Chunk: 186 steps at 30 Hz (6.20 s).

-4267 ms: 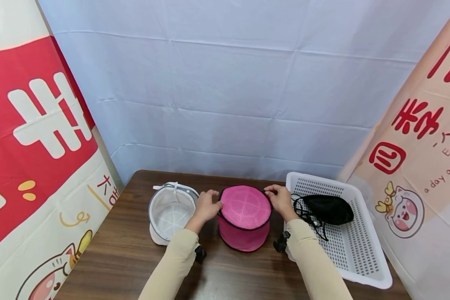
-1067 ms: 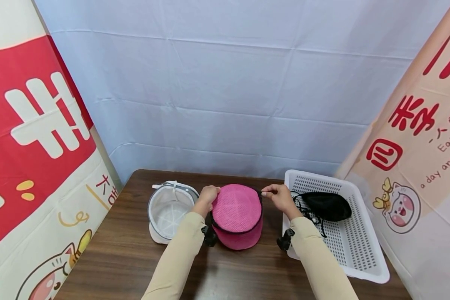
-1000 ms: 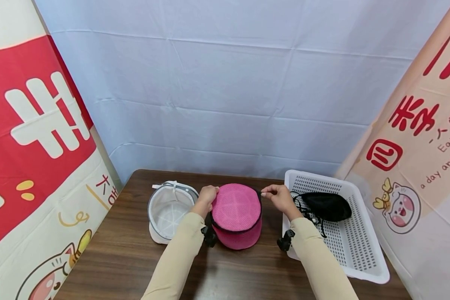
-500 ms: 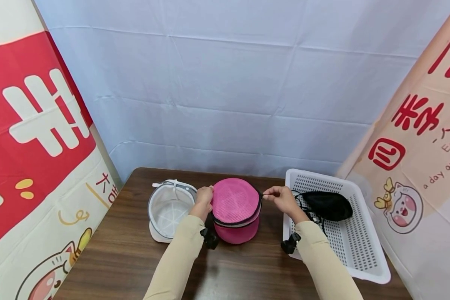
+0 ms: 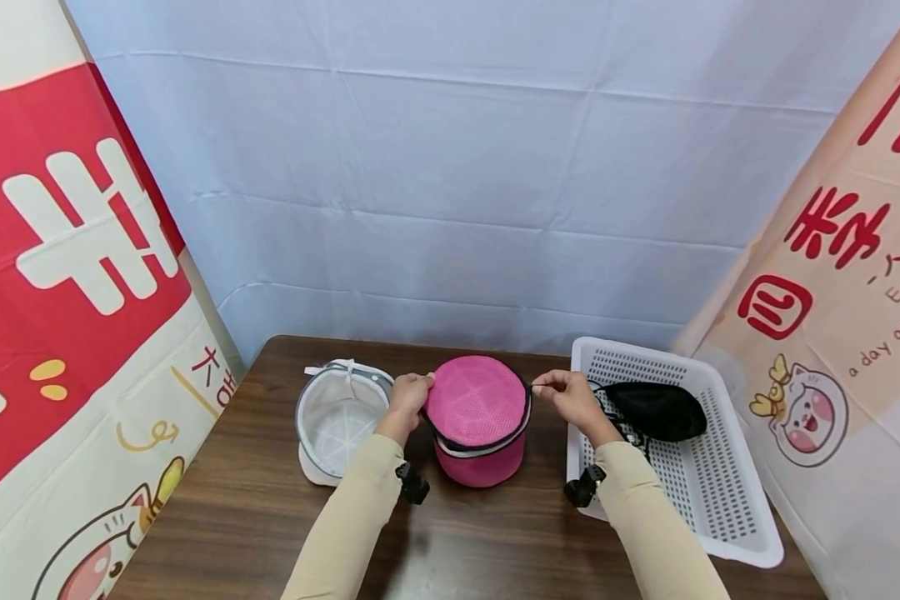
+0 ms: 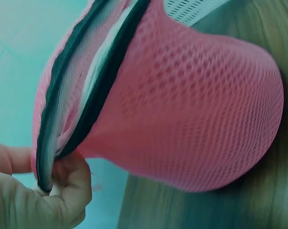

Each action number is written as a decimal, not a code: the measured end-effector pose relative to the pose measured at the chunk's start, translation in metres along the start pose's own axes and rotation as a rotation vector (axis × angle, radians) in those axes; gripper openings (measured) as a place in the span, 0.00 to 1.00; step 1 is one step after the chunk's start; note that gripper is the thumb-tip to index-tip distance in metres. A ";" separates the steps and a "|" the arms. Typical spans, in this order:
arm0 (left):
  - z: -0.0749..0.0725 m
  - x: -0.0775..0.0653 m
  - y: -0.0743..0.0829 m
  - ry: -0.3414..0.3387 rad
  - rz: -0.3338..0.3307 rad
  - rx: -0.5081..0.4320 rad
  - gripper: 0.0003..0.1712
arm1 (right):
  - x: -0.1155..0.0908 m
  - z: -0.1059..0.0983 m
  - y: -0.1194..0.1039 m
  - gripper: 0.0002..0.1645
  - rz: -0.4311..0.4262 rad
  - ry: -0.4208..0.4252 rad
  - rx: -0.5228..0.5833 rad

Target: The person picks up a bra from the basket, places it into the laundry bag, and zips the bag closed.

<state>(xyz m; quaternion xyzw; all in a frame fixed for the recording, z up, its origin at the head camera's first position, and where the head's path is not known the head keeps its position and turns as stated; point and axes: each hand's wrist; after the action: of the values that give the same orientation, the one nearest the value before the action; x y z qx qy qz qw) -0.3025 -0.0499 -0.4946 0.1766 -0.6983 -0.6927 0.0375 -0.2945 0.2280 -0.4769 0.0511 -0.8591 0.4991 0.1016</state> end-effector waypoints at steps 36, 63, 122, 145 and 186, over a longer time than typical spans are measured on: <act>-0.020 -0.029 0.023 -0.089 0.332 0.738 0.15 | -0.001 0.006 0.004 0.08 0.044 0.035 0.038; -0.005 -0.017 0.040 -0.073 0.509 0.896 0.14 | -0.003 0.005 0.007 0.06 0.022 0.024 0.040; 0.008 0.004 0.025 -0.175 0.380 0.635 0.11 | -0.001 0.013 0.003 0.04 -0.010 0.008 0.074; 0.014 -0.013 0.000 0.059 0.266 0.216 0.07 | -0.009 0.013 -0.002 0.06 0.045 -0.009 0.048; 0.008 -0.016 -0.004 0.022 0.387 0.266 0.13 | -0.019 0.010 -0.002 0.04 0.001 0.066 0.048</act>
<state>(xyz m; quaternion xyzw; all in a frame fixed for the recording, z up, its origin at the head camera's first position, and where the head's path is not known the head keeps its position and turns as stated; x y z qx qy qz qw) -0.2891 -0.0371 -0.4953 0.0503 -0.8038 -0.5725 0.1535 -0.2770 0.2185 -0.4843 0.0367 -0.8431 0.5209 0.1283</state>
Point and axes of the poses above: each hand's wrist, its own x-axis towards the middle knuckle, its own z-axis out of the palm, y = z × x, and after that the axes turned 9 degrees about y, right-handed
